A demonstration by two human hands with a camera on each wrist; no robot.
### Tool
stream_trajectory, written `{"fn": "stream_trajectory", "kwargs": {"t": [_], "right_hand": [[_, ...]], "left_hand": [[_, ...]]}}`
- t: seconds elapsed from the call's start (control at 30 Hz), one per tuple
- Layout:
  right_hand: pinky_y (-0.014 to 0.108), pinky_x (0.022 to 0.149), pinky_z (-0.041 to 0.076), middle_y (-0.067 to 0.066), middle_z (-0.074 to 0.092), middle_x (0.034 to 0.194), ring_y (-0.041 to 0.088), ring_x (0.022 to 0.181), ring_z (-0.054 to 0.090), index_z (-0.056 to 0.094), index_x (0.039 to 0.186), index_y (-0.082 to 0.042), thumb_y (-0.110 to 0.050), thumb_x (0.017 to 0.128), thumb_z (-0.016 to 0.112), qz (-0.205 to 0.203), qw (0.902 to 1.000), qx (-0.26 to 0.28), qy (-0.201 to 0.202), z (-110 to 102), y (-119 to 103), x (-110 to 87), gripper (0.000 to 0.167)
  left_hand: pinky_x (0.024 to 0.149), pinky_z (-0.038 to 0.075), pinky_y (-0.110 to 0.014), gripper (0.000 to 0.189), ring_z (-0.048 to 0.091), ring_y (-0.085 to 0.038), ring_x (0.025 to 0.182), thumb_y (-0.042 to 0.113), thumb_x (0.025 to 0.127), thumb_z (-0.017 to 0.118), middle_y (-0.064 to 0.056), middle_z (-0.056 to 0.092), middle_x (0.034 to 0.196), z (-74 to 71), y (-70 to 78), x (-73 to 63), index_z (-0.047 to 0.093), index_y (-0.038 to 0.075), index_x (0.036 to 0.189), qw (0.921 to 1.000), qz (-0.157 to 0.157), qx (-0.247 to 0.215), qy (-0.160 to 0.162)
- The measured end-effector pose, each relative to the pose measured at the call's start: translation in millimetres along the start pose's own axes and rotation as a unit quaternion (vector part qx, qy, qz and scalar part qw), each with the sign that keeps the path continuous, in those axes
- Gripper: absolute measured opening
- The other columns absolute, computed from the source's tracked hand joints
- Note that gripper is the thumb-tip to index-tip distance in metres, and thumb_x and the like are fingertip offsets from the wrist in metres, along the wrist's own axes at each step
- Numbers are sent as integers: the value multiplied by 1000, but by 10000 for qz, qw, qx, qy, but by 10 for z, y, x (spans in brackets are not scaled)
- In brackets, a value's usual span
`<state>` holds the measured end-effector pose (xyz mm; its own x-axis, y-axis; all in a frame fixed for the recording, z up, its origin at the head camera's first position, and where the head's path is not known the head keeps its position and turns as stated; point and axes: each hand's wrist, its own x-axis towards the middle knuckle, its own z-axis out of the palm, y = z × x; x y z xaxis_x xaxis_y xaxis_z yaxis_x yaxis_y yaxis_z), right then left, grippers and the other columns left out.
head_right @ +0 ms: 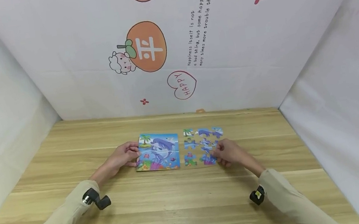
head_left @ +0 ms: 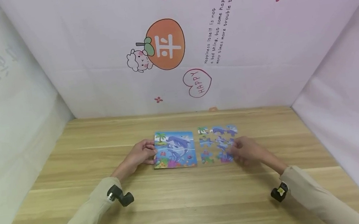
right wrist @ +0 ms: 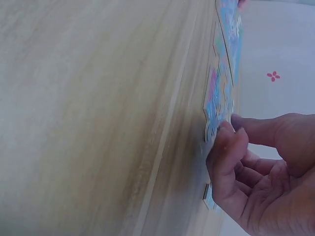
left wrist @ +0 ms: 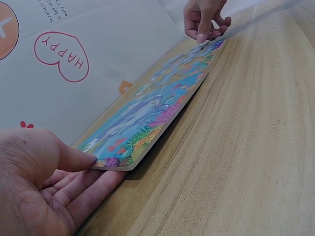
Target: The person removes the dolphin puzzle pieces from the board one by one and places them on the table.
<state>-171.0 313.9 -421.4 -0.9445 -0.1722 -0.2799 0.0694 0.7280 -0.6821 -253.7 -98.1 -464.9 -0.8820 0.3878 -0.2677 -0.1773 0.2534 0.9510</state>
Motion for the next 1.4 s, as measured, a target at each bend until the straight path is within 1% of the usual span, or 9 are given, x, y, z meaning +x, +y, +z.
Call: {"fn": "stream_trajectory", "kwargs": {"t": [0.23, 0.5, 0.7, 0.77, 0.87, 0.97, 1.1, 1.2, 1.4], "right_hand": [[22, 49, 45, 3, 59, 68, 15, 58, 52, 58, 82, -6, -17, 106, 60, -459, 9979, -310, 325, 23, -72, 78, 26], [20, 50, 47, 6, 63, 78, 13, 61, 52, 58, 80, -7, -14, 105, 61, -941, 9935, -461, 438, 48, -265, 277, 26], [21, 58, 56, 12, 69, 87, 18, 69, 62, 63, 90, -3, -8, 102, 65, -1254, 9912, -297, 288, 106, -481, 470, 14], [22, 62, 58, 13, 69, 90, 19, 75, 64, 64, 94, 0, -6, 100, 68, -1371, 9901, -174, 236, 160, -551, 526, 9], [25, 66, 62, 11, 68, 94, 19, 81, 65, 64, 98, -1, -5, 99, 70, -1313, 9912, -71, 133, 274, -647, 580, 7], [28, 66, 65, 10, 67, 97, 19, 83, 65, 64, 101, -3, -7, 99, 70, -1195, 9928, 35, -64, 388, -752, 612, 8], [30, 64, 64, 8, 68, 97, 19, 79, 66, 65, 100, -6, -8, 97, 73, -1334, 9904, 15, -360, 491, -901, 654, 9], [29, 69, 63, 5, 69, 96, 18, 82, 66, 66, 99, -6, -10, 94, 78, -1474, 9874, -143, -551, 559, -997, 674, 13], [31, 80, 62, 7, 66, 101, 21, 91, 66, 65, 103, -3, -12, 89, 84, -1429, 9860, -333, -788, 733, -1126, 619, 25]], "left_hand": [[74, 67, -27, 50, 62, -20, 97, 5, 102, 61, -15, 54, 123, 2, 35, -15, 44, -6, 147, 9999, -100, 59, 2], [75, 68, -30, 55, 69, -21, 100, 11, 105, 62, -23, 59, 137, -89, 155, -44, 41, -3, 153, 9982, -536, -54, -259], [72, 69, -32, 56, 70, -20, 95, 10, 106, 60, -23, 56, 136, -157, 148, -72, 37, -3, 155, 9971, -583, -192, -444], [73, 69, -33, 56, 69, -22, 96, 6, 105, 60, -23, 52, 139, -159, 119, -81, 37, -3, 156, 9973, -527, -197, -471], [75, 69, -35, 56, 67, -27, 103, 3, 105, 60, -25, 47, 145, -145, 77, -82, 37, -3, 155, 9976, -419, -197, -509], [76, 69, -36, 56, 64, -32, 113, 3, 104, 59, -28, 45, 149, -136, 54, -73, 36, -4, 155, 9977, -335, -205, -551], [78, 69, -38, 59, 63, -34, 117, 2, 105, 58, -28, 44, 150, -164, 59, -70, 33, -2, 158, 9972, -368, -325, -569], [79, 69, -39, 61, 64, -32, 116, 2, 105, 58, -29, 44, 151, -192, 62, -77, 30, -1, 160, 9967, -373, -403, -600], [79, 69, -38, 62, 63, -31, 116, 2, 104, 60, -27, 44, 148, -184, 7, -81, 31, -1, 159, 9965, -194, -376, -715]]}}
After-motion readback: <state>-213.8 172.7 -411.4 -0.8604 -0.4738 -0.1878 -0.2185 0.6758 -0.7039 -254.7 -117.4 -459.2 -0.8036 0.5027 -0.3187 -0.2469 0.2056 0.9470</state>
